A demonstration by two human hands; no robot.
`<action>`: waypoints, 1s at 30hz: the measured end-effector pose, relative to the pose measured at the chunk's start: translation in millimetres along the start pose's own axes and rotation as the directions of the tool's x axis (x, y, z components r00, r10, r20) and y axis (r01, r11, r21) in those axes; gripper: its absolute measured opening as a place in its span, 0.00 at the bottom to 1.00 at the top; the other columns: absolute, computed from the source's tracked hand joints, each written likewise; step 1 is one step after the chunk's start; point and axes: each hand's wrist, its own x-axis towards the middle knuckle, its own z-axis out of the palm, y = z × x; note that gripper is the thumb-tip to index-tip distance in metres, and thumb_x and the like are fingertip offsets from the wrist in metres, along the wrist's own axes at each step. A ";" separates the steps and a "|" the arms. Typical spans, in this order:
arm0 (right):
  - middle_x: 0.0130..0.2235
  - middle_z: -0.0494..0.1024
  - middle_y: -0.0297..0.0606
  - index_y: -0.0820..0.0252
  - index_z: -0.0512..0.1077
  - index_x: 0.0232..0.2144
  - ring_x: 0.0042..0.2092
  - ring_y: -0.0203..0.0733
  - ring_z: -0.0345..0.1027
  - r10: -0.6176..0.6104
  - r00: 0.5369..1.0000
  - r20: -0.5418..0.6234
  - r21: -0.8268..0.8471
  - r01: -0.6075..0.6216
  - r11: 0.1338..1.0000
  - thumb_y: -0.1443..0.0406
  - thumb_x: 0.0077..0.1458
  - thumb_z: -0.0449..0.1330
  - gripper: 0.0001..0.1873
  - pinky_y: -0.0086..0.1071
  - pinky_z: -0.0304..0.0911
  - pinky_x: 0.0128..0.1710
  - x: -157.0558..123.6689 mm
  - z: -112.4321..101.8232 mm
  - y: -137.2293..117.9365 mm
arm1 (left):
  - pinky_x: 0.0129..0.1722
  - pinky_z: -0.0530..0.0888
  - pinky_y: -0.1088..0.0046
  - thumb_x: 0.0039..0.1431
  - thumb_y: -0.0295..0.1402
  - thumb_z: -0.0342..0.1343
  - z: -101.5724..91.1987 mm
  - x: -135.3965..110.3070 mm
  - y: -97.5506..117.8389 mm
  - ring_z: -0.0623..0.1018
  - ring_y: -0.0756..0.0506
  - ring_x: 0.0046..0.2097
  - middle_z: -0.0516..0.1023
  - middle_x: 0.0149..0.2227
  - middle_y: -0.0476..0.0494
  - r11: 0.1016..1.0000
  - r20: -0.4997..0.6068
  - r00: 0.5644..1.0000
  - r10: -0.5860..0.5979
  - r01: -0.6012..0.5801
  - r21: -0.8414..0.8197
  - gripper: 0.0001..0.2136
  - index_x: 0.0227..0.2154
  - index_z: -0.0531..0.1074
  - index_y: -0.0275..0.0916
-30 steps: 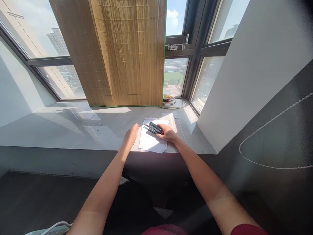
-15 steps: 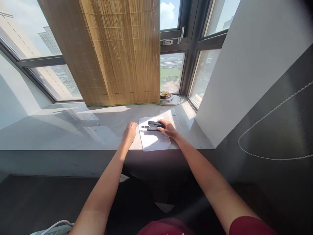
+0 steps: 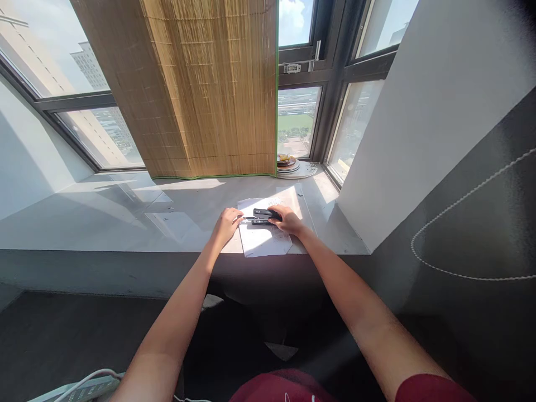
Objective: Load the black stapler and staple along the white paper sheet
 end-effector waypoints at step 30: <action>0.52 0.81 0.48 0.53 0.82 0.57 0.55 0.63 0.77 0.008 0.998 0.061 0.075 -0.013 0.997 0.58 0.65 0.72 0.20 0.64 0.72 0.63 1.0 -8.5 -18.2 | 0.41 0.83 0.64 0.62 0.36 0.69 -6.4 -0.7 2.1 0.79 0.37 0.53 0.87 0.48 0.36 0.957 0.104 0.983 -0.150 0.171 -0.233 0.08 0.42 0.88 0.44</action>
